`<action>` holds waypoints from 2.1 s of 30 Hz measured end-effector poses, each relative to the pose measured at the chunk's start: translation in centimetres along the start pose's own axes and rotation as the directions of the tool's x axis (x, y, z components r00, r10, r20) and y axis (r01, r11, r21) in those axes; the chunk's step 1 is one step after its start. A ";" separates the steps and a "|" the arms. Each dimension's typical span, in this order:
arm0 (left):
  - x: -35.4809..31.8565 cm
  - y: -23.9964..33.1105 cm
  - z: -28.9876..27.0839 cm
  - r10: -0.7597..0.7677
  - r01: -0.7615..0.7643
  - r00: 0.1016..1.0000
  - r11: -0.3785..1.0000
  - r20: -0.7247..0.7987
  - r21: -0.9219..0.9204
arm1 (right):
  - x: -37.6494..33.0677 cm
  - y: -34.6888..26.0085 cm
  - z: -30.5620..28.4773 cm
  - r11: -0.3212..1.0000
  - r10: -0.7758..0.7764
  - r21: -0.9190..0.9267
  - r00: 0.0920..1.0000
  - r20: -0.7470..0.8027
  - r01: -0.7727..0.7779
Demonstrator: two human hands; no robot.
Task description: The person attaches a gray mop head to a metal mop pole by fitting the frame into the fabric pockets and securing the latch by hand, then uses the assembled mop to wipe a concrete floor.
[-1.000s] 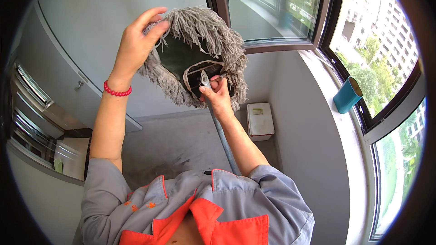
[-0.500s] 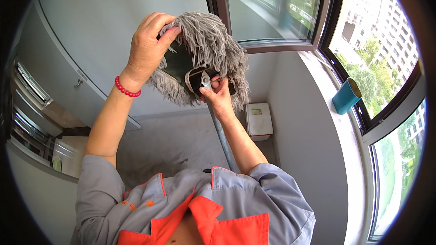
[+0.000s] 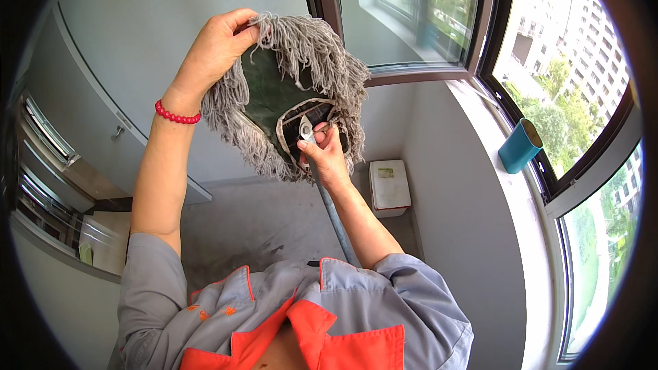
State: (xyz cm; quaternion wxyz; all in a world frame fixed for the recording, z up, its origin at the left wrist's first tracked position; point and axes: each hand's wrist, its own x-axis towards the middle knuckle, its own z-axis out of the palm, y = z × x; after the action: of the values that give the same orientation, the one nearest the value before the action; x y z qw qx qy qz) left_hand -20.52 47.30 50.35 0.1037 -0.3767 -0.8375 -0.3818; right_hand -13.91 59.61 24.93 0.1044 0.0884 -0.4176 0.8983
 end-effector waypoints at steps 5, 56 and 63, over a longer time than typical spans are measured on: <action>-1.5 0.2 0.9 0.233 -0.190 0.961 0.948 -0.149 0.254 | 0.0 -0.5 0.0 1.000 -0.004 -0.013 1.000 -0.020 0.004; -13.9 -11.9 19.1 -0.307 0.098 0.942 0.637 -0.134 -0.765 | 0.9 -1.2 -3.5 0.997 0.000 -0.081 0.999 -0.042 -0.003; -15.0 -12.4 18.6 -0.327 0.173 0.936 0.747 -0.128 -0.642 | -1.9 -5.2 -5.7 0.651 -0.383 -0.758 0.881 -0.277 0.045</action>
State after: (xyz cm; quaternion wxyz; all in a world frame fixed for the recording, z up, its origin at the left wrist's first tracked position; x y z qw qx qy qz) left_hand -16.78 47.13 23.74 0.0189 -0.2259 -0.6898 -0.6876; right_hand -11.09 67.09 24.62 0.3246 -0.1031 -0.6956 0.6326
